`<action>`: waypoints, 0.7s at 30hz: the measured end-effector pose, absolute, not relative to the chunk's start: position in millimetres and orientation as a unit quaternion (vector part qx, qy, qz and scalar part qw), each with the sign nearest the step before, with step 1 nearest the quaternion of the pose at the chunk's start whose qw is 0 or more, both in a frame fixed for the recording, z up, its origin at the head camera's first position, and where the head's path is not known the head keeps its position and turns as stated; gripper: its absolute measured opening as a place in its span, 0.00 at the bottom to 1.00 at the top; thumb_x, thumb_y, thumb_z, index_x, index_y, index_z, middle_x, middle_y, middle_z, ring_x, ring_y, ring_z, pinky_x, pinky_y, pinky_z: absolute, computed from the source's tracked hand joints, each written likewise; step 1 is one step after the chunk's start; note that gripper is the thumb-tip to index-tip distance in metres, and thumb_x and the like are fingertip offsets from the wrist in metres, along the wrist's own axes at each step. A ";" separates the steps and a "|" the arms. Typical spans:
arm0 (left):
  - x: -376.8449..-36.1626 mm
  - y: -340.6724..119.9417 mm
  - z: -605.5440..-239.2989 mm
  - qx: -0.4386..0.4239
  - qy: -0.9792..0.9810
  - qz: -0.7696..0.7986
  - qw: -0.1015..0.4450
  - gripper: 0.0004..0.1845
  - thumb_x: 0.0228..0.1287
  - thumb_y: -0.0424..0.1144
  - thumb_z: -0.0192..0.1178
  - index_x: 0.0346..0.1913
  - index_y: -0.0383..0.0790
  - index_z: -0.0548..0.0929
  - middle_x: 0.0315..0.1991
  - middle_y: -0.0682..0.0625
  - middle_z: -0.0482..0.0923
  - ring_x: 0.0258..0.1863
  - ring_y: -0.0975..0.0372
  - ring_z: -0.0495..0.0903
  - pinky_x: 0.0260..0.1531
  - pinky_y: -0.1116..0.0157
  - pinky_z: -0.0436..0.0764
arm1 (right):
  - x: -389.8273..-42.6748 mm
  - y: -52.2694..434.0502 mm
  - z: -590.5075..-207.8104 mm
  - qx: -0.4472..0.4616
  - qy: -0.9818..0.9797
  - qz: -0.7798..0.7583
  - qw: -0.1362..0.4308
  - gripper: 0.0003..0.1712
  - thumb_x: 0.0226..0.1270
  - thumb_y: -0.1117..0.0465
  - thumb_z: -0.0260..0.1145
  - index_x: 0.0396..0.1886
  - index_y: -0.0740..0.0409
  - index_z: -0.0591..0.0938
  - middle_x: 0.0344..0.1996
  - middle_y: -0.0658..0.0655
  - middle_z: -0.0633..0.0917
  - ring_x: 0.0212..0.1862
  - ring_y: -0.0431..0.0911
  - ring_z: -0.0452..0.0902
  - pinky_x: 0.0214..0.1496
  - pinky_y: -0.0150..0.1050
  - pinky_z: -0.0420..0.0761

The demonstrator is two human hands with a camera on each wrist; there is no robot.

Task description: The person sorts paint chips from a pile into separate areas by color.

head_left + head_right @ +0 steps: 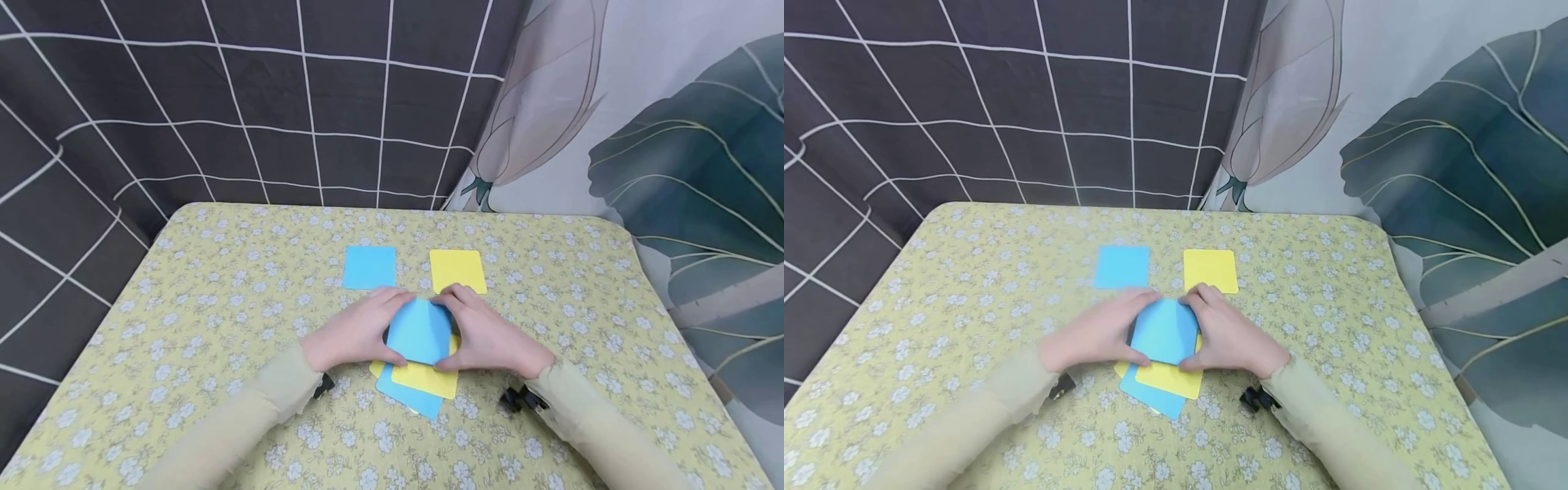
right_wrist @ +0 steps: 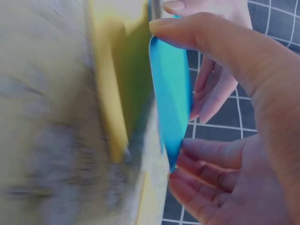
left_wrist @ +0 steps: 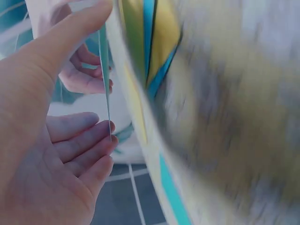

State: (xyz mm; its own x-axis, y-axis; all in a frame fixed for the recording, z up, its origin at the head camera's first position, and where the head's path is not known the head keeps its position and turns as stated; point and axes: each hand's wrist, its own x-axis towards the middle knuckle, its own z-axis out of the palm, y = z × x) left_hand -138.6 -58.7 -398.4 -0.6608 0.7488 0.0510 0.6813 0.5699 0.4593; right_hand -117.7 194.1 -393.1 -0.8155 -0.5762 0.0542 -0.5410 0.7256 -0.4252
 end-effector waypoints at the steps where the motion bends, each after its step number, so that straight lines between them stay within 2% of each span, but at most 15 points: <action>1: -143.0 -62.2 -396.6 0.398 0.885 0.230 0.070 0.59 0.45 0.55 0.82 0.76 0.33 0.63 0.72 0.44 0.66 0.70 0.54 0.66 0.69 0.56 0.68 | -125.1 191.1 -391.8 -0.304 0.926 -0.221 0.040 0.61 0.33 0.41 0.87 0.67 0.67 0.74 0.57 0.56 0.73 0.55 0.47 0.72 0.59 0.44 0.80; 6: -170.1 -83.3 -384.1 0.364 0.897 0.244 0.054 0.60 0.43 0.53 0.83 0.76 0.32 0.62 0.74 0.40 0.64 0.70 0.51 0.66 0.69 0.52 0.68 | -165.5 172.1 -382.6 -0.324 0.914 -0.241 0.027 0.61 0.35 0.45 0.88 0.69 0.68 0.73 0.59 0.58 0.73 0.59 0.50 0.69 0.65 0.45 0.75; 13: -213.5 -108.1 -364.6 0.327 0.909 0.255 0.041 0.58 0.44 0.48 0.84 0.76 0.30 0.63 0.73 0.38 0.65 0.69 0.47 0.67 0.69 0.49 0.68 | -217.8 142.1 -365.8 -0.330 0.914 -0.237 0.020 0.58 0.40 0.48 0.86 0.70 0.68 0.72 0.61 0.61 0.72 0.61 0.54 0.67 0.65 0.49 0.73; 21: -238.8 -117.9 -359.5 0.288 0.923 0.247 0.069 0.58 0.47 0.45 0.83 0.77 0.30 0.61 0.75 0.36 0.61 0.72 0.45 0.62 0.72 0.50 0.63 | -247.9 124.4 -366.4 -0.308 0.921 -0.233 0.046 0.56 0.43 0.48 0.85 0.71 0.66 0.73 0.63 0.61 0.73 0.63 0.54 0.67 0.67 0.49 0.71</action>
